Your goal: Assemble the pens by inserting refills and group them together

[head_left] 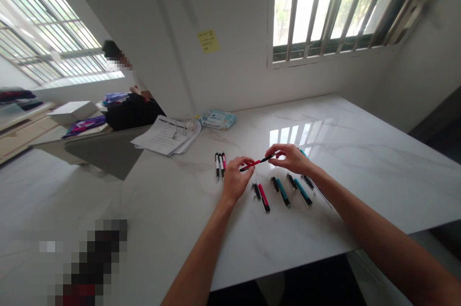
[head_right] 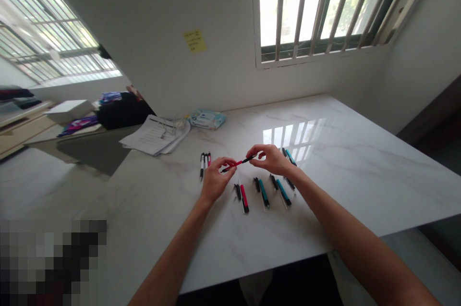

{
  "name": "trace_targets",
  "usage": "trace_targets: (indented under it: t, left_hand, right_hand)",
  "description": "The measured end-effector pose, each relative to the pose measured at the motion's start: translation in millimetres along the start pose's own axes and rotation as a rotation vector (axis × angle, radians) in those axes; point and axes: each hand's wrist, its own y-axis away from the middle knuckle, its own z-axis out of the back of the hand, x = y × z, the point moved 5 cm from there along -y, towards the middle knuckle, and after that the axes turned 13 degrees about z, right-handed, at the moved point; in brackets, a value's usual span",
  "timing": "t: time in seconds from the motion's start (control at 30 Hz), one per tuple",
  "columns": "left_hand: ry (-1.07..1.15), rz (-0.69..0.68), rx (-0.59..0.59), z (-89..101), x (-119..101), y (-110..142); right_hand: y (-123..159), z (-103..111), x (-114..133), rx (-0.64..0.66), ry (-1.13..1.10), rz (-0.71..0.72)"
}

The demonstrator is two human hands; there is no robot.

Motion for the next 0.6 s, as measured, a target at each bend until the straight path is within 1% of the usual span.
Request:
trace_targets:
  t: [0.13, 0.27, 0.47, 0.53, 0.6]
  left_hand:
    - [0.034, -0.026, 0.018, -1.1, -1.2, 0.2]
    - [0.055, -0.037, 0.021, -1.3, -1.4, 0.3]
    - [0.057, -0.038, 0.024, -0.3, -2.8, 0.6]
    - [0.052, -0.034, 0.024, -0.6, -2.3, 0.5]
    - [0.050, -0.027, 0.018, -0.9, -0.8, 0.2]
  right_hand:
    - [0.3, -0.3, -2.2, -0.004, 0.013, -0.020]
    - [0.0, -1.5, -2.2, 0.023, 0.027, -0.036]
    - [2.2, 2.0, -3.5, 0.062, 0.281, -0.147]
    - [3.0, 1.6, -3.0, 0.084, 0.239, -0.141]
    - [3.5, 0.5, -2.8, 0.101, 0.140, -0.115]
